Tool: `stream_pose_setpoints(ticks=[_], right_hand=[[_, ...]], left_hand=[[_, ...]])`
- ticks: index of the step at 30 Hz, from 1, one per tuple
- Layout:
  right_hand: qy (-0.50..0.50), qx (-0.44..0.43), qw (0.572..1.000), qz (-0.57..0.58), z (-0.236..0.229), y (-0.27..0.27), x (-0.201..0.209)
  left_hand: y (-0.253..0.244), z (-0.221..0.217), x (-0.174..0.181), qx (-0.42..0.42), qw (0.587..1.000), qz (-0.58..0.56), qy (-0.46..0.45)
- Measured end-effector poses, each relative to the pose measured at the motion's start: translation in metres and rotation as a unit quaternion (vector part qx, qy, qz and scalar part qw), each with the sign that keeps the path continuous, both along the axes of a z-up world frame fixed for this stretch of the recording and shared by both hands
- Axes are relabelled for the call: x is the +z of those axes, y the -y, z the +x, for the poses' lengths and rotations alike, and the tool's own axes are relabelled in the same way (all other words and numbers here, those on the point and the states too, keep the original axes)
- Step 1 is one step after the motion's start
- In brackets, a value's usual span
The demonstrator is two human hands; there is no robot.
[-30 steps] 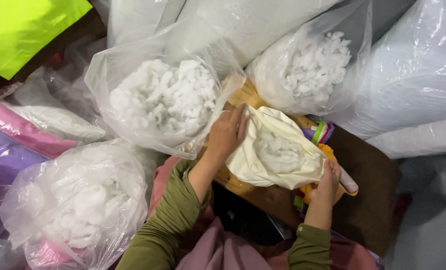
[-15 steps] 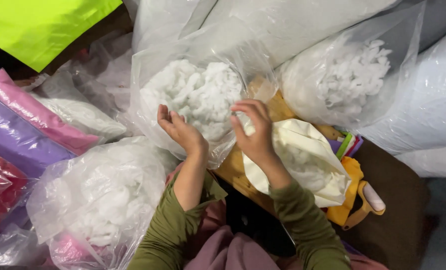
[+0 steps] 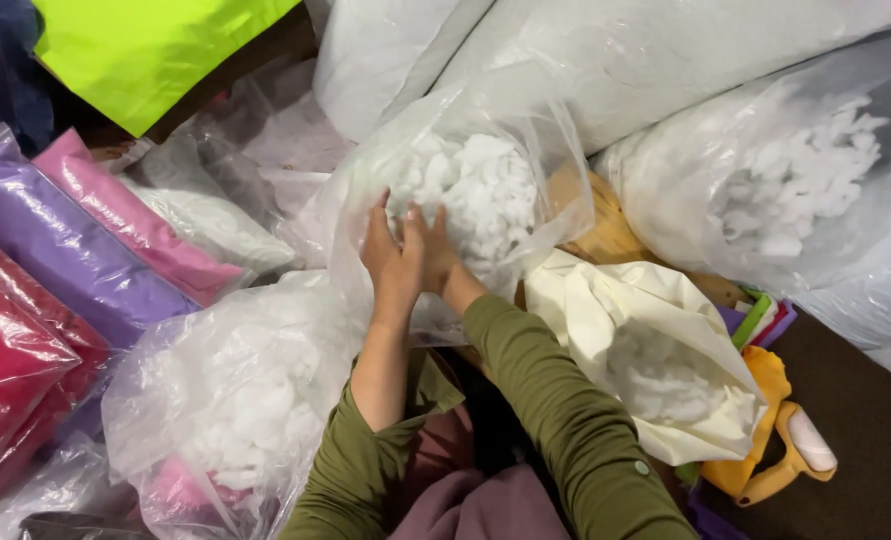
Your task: The person is stuffing a cream-colored pillowcase with white fiberfill, shaping it, and then cleaning the exterior with a lint roller.
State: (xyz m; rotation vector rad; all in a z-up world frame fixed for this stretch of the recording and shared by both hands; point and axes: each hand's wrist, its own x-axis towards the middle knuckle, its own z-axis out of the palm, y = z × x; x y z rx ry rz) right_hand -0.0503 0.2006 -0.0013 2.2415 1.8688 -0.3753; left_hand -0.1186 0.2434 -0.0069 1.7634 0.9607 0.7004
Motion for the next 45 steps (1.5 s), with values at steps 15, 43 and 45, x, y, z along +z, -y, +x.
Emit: stream_pose_setpoints(ticks=[15,43,45], right_hand=[[-0.128,-0.156,0.977,-0.064,0.102,0.121,-0.081],[-0.485,-0.363,0.718,0.342,0.063,0.12,0.046],[-0.462,-0.364,0.732,0.344,0.07,0.128,0.044]], left_hand=[[0.021,0.01,0.015,-0.203,0.95,-0.036,-0.235],[0.068,0.027,0.055,0.093,0.974,0.045,0.204],[0.065,0.038,0.031,0.172,0.956,0.055,0.23]])
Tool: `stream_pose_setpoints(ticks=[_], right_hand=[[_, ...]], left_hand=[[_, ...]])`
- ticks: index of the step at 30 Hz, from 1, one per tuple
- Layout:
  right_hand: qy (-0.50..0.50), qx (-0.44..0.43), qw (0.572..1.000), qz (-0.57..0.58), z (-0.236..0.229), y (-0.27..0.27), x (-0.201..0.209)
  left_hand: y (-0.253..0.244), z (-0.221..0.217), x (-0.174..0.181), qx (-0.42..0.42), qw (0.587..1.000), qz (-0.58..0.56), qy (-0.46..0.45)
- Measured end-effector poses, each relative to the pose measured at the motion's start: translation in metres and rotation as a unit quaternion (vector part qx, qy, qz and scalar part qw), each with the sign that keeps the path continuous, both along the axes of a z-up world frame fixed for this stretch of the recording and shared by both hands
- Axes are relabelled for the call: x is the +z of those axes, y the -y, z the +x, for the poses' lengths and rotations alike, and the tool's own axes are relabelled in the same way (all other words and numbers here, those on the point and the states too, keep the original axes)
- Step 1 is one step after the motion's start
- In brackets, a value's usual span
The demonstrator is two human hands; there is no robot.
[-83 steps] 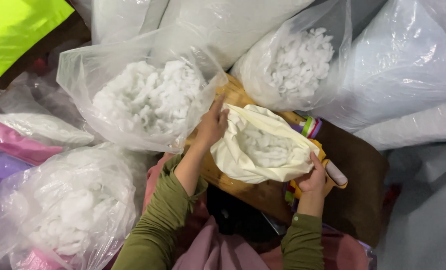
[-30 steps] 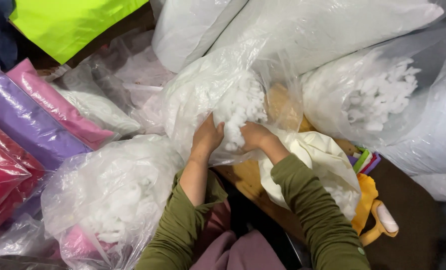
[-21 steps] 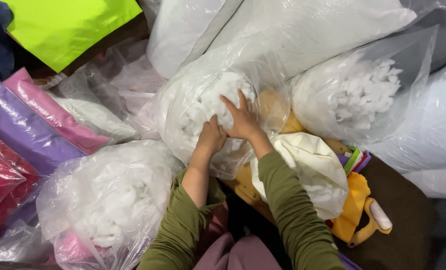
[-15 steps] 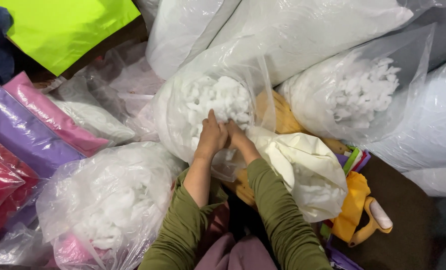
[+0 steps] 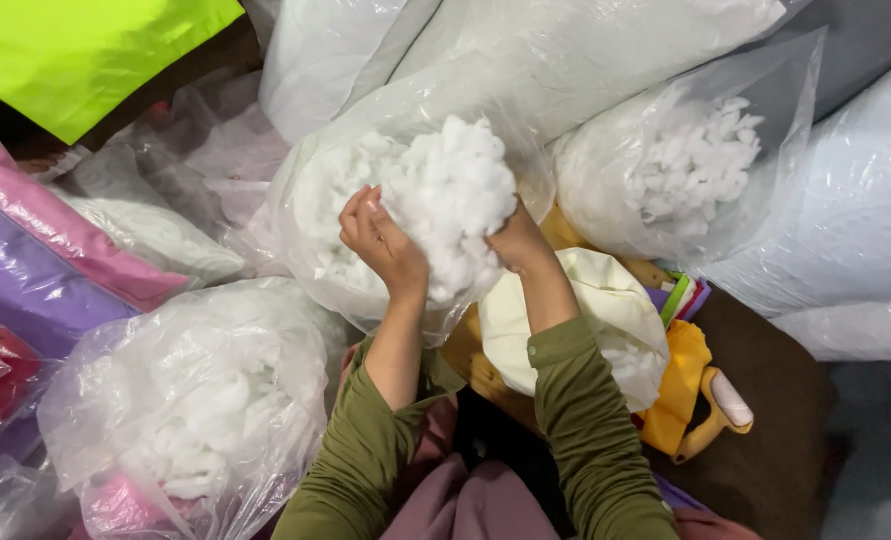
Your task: The person is stuffing a cream-colored pillowcase with white fiberfill, shaping it, and then cleaning the exterior with a lint roller.
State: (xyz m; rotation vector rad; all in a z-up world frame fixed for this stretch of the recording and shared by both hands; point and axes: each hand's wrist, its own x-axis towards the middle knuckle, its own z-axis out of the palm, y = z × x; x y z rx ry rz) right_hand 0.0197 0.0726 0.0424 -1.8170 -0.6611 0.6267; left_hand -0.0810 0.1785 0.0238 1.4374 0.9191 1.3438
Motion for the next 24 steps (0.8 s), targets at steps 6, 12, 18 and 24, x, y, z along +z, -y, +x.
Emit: stream_pose_setpoints(ticks=[6,12,18,24], right_hand=[[0.078,-0.017,0.996,-0.029,0.021,0.014,-0.005],[0.138,-0.039,0.988,-0.057,0.036,0.006,-0.026],[0.129,-0.022,0.989,-0.064,0.029,-0.008,-0.054],[-0.139,-0.026,0.985,0.097,-0.003,0.013,0.036]], left_hand=[[0.019,-0.001,0.026,0.047,0.984,-0.081,0.152],[0.058,-0.006,0.05,0.014,0.976,-0.071,0.208],[0.057,0.023,0.018,-0.064,0.98,-0.155,0.104],[0.041,0.012,0.051,-0.009,0.937,-0.277,0.212]])
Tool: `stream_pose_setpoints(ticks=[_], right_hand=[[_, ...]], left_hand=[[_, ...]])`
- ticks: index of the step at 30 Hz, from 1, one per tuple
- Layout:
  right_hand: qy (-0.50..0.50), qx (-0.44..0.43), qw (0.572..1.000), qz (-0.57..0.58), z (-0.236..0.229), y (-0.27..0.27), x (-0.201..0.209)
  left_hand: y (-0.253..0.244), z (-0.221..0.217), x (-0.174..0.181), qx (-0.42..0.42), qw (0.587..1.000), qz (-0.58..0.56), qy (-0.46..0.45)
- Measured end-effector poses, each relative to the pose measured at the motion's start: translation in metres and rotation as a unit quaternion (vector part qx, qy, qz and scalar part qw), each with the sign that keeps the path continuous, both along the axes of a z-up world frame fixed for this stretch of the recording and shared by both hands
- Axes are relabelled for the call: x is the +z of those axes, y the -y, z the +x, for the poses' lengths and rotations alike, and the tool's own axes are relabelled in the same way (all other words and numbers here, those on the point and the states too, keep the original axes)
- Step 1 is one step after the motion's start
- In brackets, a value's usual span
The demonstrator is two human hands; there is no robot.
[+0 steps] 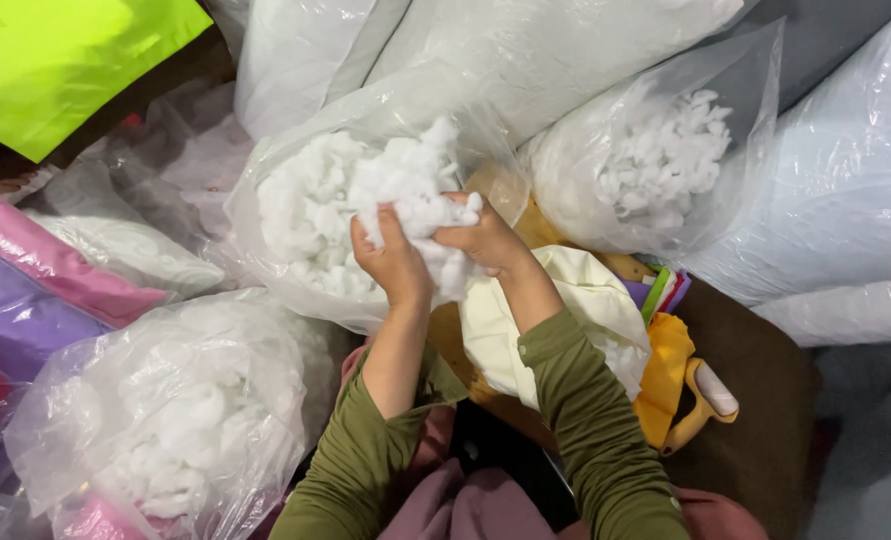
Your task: The person is stuffing a cream-colored pillowcase with white fiberfill, shaping it, and then cleaning the exterior with a lint roller.
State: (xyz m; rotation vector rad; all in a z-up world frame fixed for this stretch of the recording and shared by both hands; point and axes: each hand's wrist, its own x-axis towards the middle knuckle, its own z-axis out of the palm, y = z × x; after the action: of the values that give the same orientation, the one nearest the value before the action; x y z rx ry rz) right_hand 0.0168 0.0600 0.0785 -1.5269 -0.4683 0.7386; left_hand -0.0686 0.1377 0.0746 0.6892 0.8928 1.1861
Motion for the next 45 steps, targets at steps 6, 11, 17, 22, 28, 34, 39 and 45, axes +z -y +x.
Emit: stream_pose_setpoints(ticks=[6,11,17,22,28,34,39,45], right_hand=[[-0.122,-0.063,0.988,0.07,-0.005,-0.001,0.01],[-0.084,-0.049,0.993,0.069,-0.009,0.013,0.011],[-0.034,-0.049,0.997,0.058,-0.011,0.059,0.002],[0.0,-0.081,0.996,0.043,-0.017,0.131,-0.015],[0.055,-0.099,0.993,0.034,-0.006,0.21,-0.031],[0.101,-0.08,0.991,0.02,-0.006,0.26,-0.03],[0.137,-0.043,0.99,0.01,0.01,0.29,-0.037],[0.179,-0.02,0.984,0.002,0.018,0.325,-0.046]], left_hand=[[-0.014,0.001,-0.015,0.103,0.974,-0.195,-0.057],[-0.026,-0.002,-0.028,0.07,0.96,-0.271,0.021],[0.033,0.016,-0.033,-0.042,0.991,0.097,-0.087],[0.067,0.013,-0.004,-0.15,0.876,0.457,0.024],[0.094,0.016,-0.024,-0.772,0.561,0.298,0.002],[0.142,0.057,-0.077,-0.578,0.436,0.632,-0.277],[0.154,0.066,-0.061,-0.426,0.368,0.729,-0.389],[0.135,0.046,-0.011,-0.626,0.452,0.596,-0.221]])
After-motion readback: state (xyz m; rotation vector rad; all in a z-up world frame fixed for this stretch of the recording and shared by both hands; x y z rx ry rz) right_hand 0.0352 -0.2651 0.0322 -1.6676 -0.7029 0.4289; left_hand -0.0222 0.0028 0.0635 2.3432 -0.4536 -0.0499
